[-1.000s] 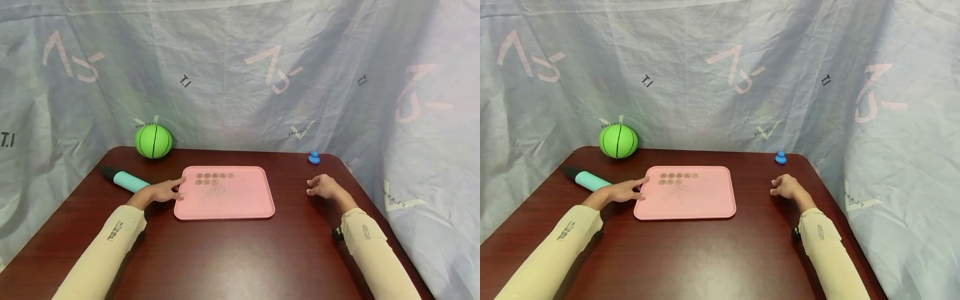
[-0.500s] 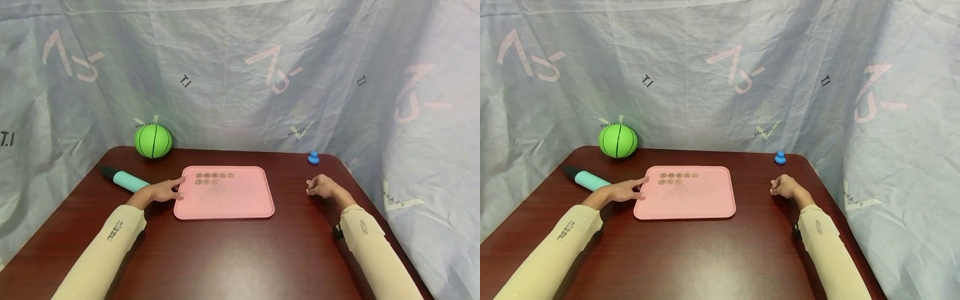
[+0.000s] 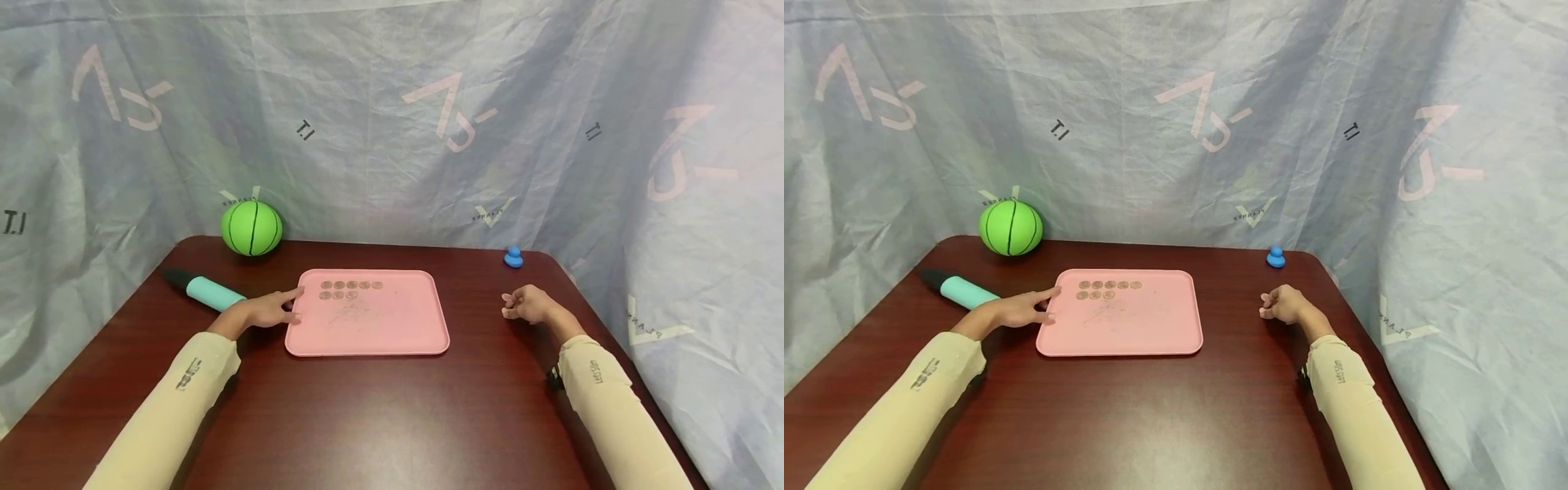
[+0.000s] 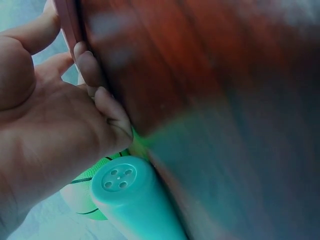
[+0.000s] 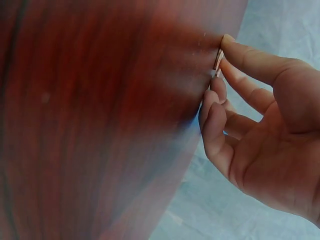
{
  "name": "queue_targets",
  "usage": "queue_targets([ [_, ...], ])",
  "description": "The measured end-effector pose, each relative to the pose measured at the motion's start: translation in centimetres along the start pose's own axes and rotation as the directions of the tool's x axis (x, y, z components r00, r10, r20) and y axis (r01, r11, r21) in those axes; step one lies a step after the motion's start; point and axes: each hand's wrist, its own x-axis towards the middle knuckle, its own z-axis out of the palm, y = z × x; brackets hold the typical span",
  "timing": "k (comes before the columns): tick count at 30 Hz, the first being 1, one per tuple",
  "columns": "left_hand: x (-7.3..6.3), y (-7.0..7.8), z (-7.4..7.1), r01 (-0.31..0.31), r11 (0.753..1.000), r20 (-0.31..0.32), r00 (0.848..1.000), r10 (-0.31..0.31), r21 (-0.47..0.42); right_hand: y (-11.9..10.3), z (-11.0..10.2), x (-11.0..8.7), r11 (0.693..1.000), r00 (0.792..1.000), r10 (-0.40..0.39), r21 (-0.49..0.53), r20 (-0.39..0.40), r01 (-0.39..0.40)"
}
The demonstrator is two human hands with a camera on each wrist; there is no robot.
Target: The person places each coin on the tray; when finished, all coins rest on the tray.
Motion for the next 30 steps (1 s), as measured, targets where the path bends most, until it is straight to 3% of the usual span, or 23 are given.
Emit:
queue_targets([
  [12, 0.14, -0.08, 0.08, -0.009, 1.0, 0.001, 1.0, 0.009, 0.008, 0.37, -0.11, 0.07, 0.997, 0.997, -0.075, 0.019, 0.006, 0.074],
  [21, 0.2, -0.11, 0.1, -0.009, 1.0, 0.005, 1.0, 0.009, 0.012, 0.46, -0.43, -0.3, 0.996, 0.996, -0.05, 0.077, 0.071, 0.044],
  [30, 0.09, 0.1, -0.09, 0.002, 1.0, 0.008, 1.0, -0.002, 0.007, -0.15, -0.27, -0.18, 0.997, 0.997, -0.067, 0.034, 0.032, 0.066],
])
